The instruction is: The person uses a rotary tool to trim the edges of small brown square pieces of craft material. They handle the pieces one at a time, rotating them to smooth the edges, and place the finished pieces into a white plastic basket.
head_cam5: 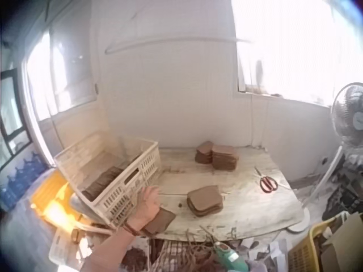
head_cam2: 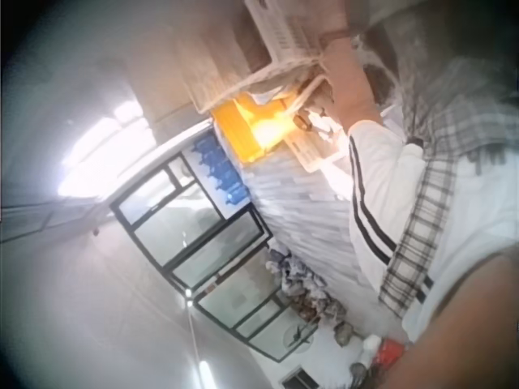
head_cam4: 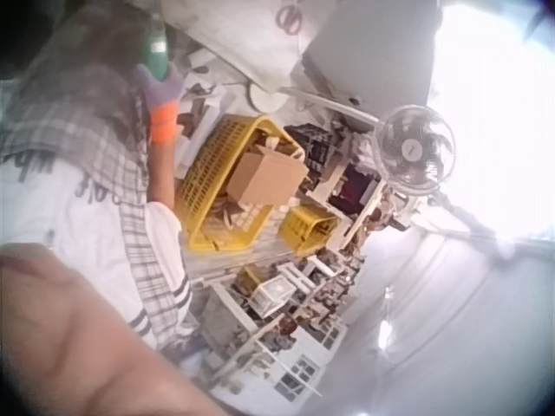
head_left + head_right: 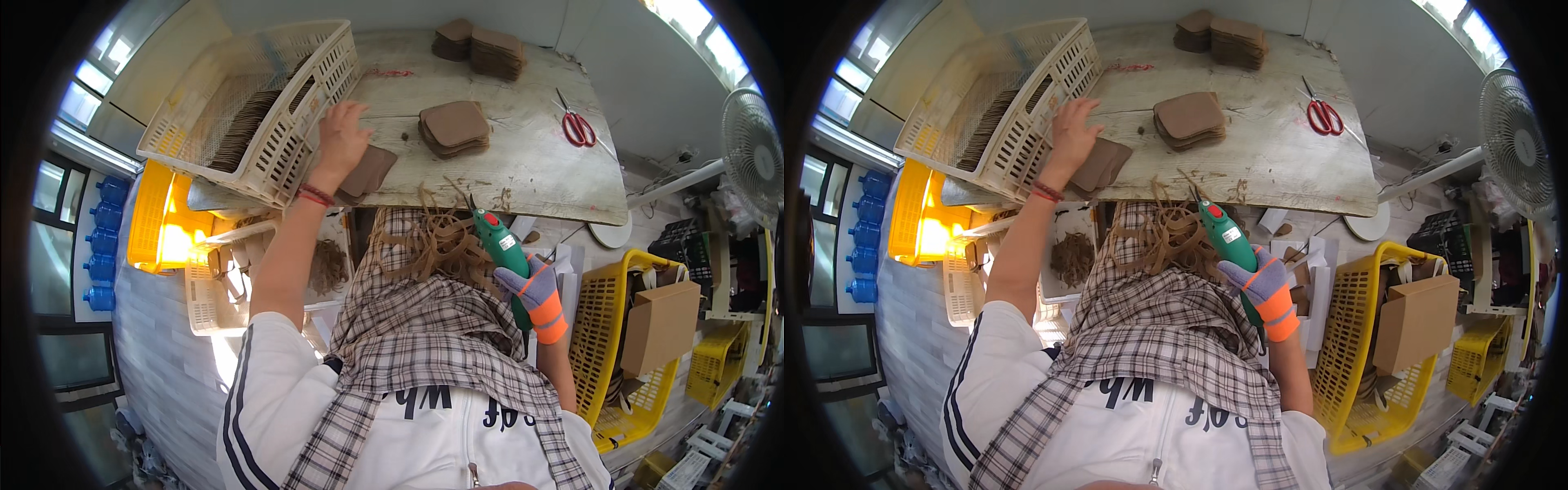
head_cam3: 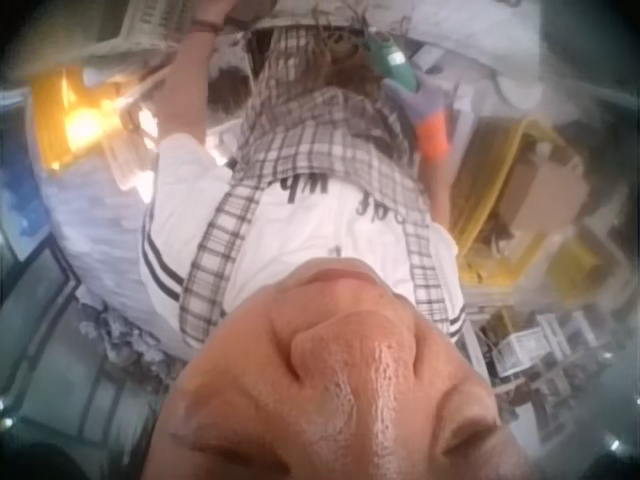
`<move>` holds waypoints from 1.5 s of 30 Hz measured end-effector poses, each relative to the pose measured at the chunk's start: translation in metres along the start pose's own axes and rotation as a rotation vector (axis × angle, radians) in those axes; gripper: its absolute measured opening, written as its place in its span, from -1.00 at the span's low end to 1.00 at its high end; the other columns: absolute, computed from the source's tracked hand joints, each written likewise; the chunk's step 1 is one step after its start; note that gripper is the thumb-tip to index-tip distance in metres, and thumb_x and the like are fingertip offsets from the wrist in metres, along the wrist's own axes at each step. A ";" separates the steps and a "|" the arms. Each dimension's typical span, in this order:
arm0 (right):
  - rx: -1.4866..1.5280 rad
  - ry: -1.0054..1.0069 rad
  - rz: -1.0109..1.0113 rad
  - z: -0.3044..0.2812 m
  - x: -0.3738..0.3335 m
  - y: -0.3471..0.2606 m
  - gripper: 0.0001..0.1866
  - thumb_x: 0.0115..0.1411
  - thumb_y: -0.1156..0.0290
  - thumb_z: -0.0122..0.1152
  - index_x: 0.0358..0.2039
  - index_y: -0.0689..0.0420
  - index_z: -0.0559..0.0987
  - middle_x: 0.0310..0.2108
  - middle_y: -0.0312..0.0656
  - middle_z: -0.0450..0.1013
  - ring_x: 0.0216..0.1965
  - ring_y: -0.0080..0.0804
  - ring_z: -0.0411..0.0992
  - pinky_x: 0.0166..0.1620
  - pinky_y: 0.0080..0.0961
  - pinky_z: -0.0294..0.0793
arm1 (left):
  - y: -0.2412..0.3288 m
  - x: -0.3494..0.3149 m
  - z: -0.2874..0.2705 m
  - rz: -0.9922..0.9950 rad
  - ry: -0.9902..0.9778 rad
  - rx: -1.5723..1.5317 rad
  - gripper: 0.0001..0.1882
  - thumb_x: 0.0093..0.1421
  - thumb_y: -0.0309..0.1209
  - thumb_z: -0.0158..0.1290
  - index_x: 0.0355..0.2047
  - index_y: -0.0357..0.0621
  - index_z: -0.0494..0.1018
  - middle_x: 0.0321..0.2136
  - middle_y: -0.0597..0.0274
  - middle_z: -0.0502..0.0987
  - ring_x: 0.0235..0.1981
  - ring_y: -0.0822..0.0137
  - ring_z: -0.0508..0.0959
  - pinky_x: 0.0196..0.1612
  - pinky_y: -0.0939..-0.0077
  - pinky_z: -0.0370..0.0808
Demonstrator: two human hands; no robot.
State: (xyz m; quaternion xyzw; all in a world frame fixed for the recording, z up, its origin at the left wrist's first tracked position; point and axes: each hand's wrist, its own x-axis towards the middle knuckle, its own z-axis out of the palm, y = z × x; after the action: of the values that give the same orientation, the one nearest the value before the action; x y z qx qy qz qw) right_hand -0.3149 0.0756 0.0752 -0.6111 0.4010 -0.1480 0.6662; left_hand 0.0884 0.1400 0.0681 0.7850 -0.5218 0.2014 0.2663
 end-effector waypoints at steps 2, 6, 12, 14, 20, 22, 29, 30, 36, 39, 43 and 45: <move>-0.010 0.007 0.013 -0.001 0.002 0.006 -0.61 -0.02 0.34 0.39 -0.27 0.29 0.47 -0.61 -0.26 0.45 -0.64 -0.62 0.40 -0.57 -0.66 0.39 | 0.041 0.022 0.023 0.114 0.019 -0.040 -0.63 -0.01 -0.32 0.18 -0.17 -0.14 0.47 -0.13 0.19 0.40 -0.03 0.13 0.32 0.01 0.20 0.23; -0.071 0.017 0.005 -0.003 0.003 0.012 -0.62 -0.01 0.31 0.38 -0.29 0.28 0.48 -0.61 -0.27 0.46 -0.64 -0.64 0.38 -0.56 -0.67 0.36 | 0.090 0.042 0.067 0.039 -0.175 0.021 -0.65 -0.02 -0.22 0.19 -0.28 -0.17 0.51 -0.21 0.15 0.42 -0.09 0.14 0.33 -0.03 0.22 0.24; -0.068 0.056 0.029 -0.013 0.000 0.018 -0.61 0.00 0.30 0.38 -0.28 0.28 0.47 -0.61 -0.26 0.47 -0.64 -0.64 0.39 -0.57 -0.66 0.36 | 0.103 0.049 0.082 -0.147 -0.134 -0.047 -0.62 -0.11 -0.25 0.28 -0.34 -0.18 0.44 -0.28 0.14 0.43 -0.10 0.14 0.32 -0.05 0.20 0.23; -0.058 0.056 0.037 -0.014 0.001 0.017 -0.61 -0.01 0.31 0.39 -0.27 0.29 0.47 -0.60 -0.25 0.47 -0.63 -0.63 0.40 -0.57 -0.66 0.36 | 0.107 0.048 0.078 -0.190 -0.174 -0.107 -0.59 -0.14 -0.28 0.29 -0.32 -0.18 0.40 -0.32 0.17 0.41 -0.17 0.13 0.33 -0.07 0.21 0.23; -0.039 0.068 -0.011 -0.011 0.000 0.001 -0.61 -0.01 0.33 0.39 -0.27 0.30 0.46 -0.58 -0.26 0.48 -0.63 -0.64 0.40 -0.57 -0.67 0.37 | 0.107 0.037 0.066 -0.498 -0.344 -0.804 -0.62 -0.03 -0.44 0.24 -0.20 -0.18 0.40 -0.29 0.21 0.46 -0.15 0.26 0.41 -0.03 0.28 0.31; -0.051 0.102 -0.068 -0.011 0.003 -0.001 -0.61 0.00 0.33 0.38 -0.26 0.29 0.46 -0.58 -0.28 0.47 -0.64 -0.65 0.39 -0.58 -0.68 0.36 | 0.113 0.027 0.059 -0.726 -0.322 -1.294 -0.64 0.04 -0.52 0.17 -0.14 -0.20 0.38 -0.21 0.18 0.47 -0.07 0.29 0.41 0.00 0.30 0.34; 0.089 0.134 -0.051 -0.002 0.006 -0.015 -0.60 0.01 0.32 0.37 -0.24 0.29 0.46 -0.56 -0.28 0.46 -0.65 -0.67 0.36 -0.59 -0.71 0.32 | 0.163 -0.015 0.029 -1.091 0.161 -2.290 -0.60 0.15 -0.64 0.02 0.00 -0.27 0.24 -0.04 0.09 0.39 0.00 0.16 0.40 0.13 0.23 0.36; 0.083 0.141 -0.059 -0.001 0.005 -0.017 -0.60 0.01 0.32 0.37 -0.24 0.29 0.46 -0.56 -0.28 0.46 -0.66 -0.66 0.35 -0.60 -0.70 0.32 | 0.166 -0.018 0.029 -1.063 0.196 -2.340 -0.59 0.15 -0.65 0.02 0.01 -0.27 0.22 -0.03 0.09 0.39 0.00 0.15 0.40 0.14 0.22 0.35; 0.078 0.135 -0.056 0.005 -0.003 -0.035 -0.60 0.01 0.31 0.37 -0.24 0.28 0.46 -0.58 -0.28 0.45 -0.66 -0.65 0.35 -0.60 -0.70 0.32 | 0.181 -0.023 0.024 -1.023 0.260 -2.496 -0.61 0.14 -0.64 0.04 -0.02 -0.24 0.25 -0.04 0.10 0.40 0.02 0.17 0.40 0.13 0.21 0.37; 0.070 0.130 -0.052 0.007 -0.009 -0.044 -0.61 0.01 0.31 0.37 -0.25 0.28 0.46 -0.58 -0.27 0.45 -0.66 -0.64 0.36 -0.60 -0.69 0.33 | 0.187 -0.025 0.024 -1.036 0.277 -2.498 -0.62 0.14 -0.64 0.03 -0.03 -0.23 0.26 -0.05 0.11 0.41 0.00 0.17 0.42 0.12 0.20 0.38; 0.047 0.142 -0.096 0.007 -0.009 -0.044 -0.62 0.02 0.32 0.36 -0.25 0.27 0.46 -0.59 -0.27 0.44 -0.68 -0.62 0.36 -0.61 -0.69 0.33 | 0.194 -0.031 0.019 -0.995 0.202 -2.484 -0.64 0.14 -0.64 0.03 -0.05 -0.21 0.29 -0.06 0.11 0.43 -0.01 0.16 0.43 0.12 0.21 0.38; 0.064 0.144 -0.093 0.007 -0.011 -0.046 -0.62 0.02 0.32 0.36 -0.25 0.28 0.46 -0.60 -0.27 0.44 -0.68 -0.61 0.36 -0.62 -0.69 0.33 | 0.196 -0.035 0.018 -1.006 0.160 -2.457 -0.64 0.14 -0.64 0.02 -0.04 -0.21 0.29 -0.05 0.11 0.43 -0.01 0.16 0.44 0.12 0.23 0.38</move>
State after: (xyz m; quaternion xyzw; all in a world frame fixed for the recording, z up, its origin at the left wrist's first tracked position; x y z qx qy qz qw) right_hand -0.3037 0.0781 0.1210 -0.5953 0.4141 -0.2352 0.6471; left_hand -0.1055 0.0921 0.0743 0.1283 -0.0012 -0.4722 0.8721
